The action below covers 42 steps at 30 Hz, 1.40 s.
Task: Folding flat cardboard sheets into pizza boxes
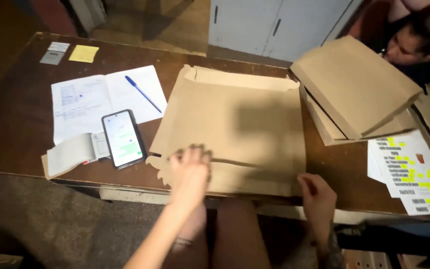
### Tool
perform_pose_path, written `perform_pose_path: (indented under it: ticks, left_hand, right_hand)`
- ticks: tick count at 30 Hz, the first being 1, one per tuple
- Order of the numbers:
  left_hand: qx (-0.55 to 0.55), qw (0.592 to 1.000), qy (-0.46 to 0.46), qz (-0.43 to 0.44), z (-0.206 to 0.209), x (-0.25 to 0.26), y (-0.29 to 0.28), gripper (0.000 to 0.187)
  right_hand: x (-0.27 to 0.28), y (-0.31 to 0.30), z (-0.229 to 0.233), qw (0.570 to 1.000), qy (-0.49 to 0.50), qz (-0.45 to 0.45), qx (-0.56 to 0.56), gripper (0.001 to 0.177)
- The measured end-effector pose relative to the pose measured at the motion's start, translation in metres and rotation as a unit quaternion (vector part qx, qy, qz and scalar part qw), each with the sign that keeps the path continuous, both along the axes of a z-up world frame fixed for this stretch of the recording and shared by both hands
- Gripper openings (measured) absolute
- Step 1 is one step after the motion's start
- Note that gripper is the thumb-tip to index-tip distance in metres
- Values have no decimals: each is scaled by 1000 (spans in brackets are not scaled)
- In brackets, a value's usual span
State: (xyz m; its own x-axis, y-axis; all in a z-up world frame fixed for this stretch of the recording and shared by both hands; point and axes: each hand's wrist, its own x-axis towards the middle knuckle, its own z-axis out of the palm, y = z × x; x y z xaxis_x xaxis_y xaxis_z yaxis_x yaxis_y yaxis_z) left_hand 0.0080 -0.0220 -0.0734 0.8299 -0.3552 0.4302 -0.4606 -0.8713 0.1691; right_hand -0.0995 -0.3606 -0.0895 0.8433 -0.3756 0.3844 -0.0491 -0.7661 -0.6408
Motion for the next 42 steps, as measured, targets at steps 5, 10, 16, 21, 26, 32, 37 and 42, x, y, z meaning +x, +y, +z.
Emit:
perform_pose_path:
  ticks: [5,10,16,21,26,32,37,42]
  left_hand:
    - [-103,982,152,-49,25,-16,45,25]
    - [-153,974,135,-98,20,-45,14,27]
    - [-143,964,122,-191,-2,-68,-50,31]
    - [-150,853,253,-432,-5,-72,-52,87]
    - [-202,890,205,-354,4,-60,-38,29]
    - [-247,875,188,-373,35,-47,-37,13]
    - [-175,898,229,-333,37,-42,-47,15]
    - [-103,915,252,-298,30,-34,-60,19]
  right_hand:
    - [35,-12,14,998,48,-40,-4,18]
    - [60,14,34,980,78,-81,164,41]
    - [54,35,17,983,76,148,73,81]
    - [23,32,25,977,64,198,-53,87]
    - [-36,61,2,986,74,142,-37,59]
    - [-58,103,4,995,7,91,39,10]
    - [-66,118,-12,991,-7,-19,135,13]
    - [-64,129,-18,954,-91,-9,285,16]
